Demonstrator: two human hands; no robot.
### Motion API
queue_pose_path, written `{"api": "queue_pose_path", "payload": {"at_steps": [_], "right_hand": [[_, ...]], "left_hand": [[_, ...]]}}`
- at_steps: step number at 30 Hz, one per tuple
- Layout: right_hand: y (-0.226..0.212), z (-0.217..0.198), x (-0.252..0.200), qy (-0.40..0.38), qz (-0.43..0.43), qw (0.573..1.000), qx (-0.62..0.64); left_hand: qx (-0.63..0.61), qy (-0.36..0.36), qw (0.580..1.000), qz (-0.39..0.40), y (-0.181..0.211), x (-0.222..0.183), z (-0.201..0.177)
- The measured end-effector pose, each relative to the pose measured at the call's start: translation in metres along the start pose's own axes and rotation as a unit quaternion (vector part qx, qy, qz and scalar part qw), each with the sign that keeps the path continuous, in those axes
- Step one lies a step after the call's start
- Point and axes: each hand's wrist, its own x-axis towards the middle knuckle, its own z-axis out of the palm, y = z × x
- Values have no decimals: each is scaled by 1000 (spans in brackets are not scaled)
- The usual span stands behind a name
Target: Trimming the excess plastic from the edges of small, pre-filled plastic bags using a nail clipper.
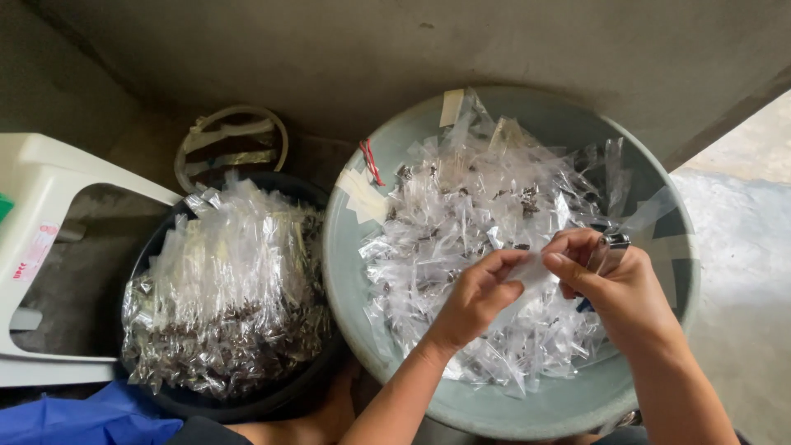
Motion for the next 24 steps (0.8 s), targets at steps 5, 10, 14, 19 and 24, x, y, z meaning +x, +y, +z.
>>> {"api": "queue_pose_path", "payload": {"at_steps": [5,10,14,19,24], "right_hand": [[2,-9,-9,30,-87,994,-53],[-5,-29,-18,78,-127,988,42],[12,-46,-10,64,-164,984,33],[-15,-19,-19,92,-149,977,-117],[-10,-20,-16,82,-171,965,-180]], "left_hand": [[305,-167,935,68,-79,0,-10],[353,-90,928,-76,-51,-10,-68],[561,46,815,-138,-91,-31,-100],[652,98,739,-138,-159,-63,-109],[618,106,778,-50,-124,-46,-102]]}}
